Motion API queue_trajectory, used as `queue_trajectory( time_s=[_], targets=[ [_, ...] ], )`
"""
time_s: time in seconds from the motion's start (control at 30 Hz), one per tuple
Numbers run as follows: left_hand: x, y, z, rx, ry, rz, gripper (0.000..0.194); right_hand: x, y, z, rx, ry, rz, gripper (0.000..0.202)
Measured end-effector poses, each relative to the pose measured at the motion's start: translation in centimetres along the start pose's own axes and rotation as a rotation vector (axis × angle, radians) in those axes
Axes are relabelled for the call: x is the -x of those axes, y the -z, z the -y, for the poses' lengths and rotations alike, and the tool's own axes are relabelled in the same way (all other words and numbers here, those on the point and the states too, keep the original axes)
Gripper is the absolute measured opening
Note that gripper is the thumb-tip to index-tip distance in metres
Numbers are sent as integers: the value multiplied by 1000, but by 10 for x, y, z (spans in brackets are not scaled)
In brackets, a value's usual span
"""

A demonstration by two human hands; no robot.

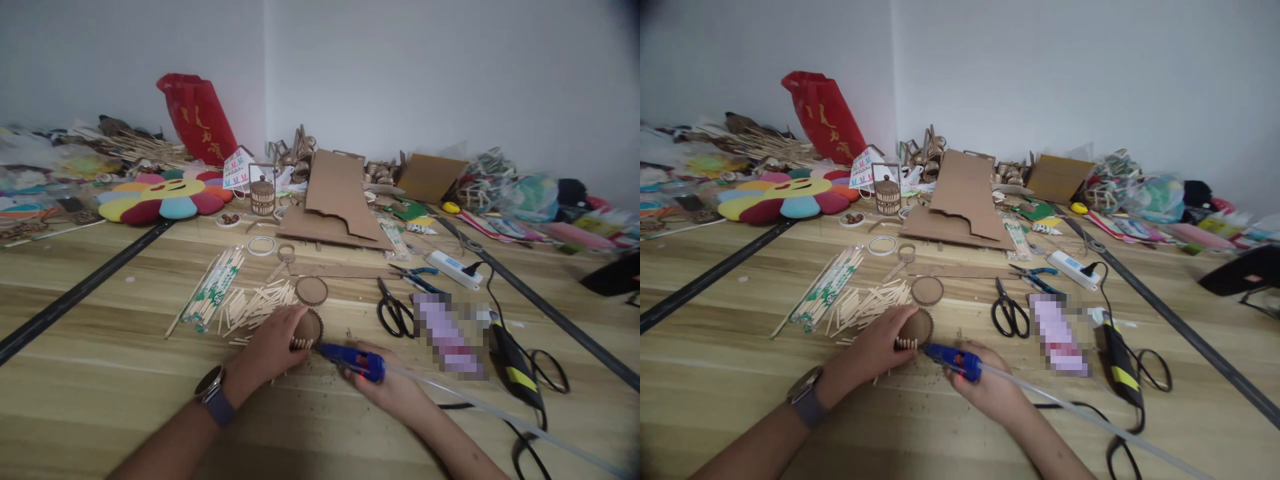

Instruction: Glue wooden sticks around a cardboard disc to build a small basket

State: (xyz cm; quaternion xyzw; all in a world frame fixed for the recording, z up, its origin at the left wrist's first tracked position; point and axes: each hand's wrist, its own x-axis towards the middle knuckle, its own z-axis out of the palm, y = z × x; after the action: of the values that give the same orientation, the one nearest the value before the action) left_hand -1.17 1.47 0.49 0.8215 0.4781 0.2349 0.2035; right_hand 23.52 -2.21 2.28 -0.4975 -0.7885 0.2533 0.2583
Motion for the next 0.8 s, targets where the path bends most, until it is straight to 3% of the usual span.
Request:
queue_trajectory(
  time_s=[0.27,0.47,0.67,0.73,0.8],
  targets=[
    [0,-1,1,11,-12,-24,72,2,-1,2,-70,-40,-4,15],
    [1,-2,3,-24,-18,-5,74,-3,8,-6,-444,-430,-117,36],
    [3,5,11,-28,-112,1,91,-12,23,-22,-940,-635,-169,40],
    [2,14,12,-5,-138,-70,82,-12,28,-25,-999,-676,-170,35],
    [0,25,13,-13,-77,-183,54,-12,31,-27,-1019,-699,-155,30]
  ],
)
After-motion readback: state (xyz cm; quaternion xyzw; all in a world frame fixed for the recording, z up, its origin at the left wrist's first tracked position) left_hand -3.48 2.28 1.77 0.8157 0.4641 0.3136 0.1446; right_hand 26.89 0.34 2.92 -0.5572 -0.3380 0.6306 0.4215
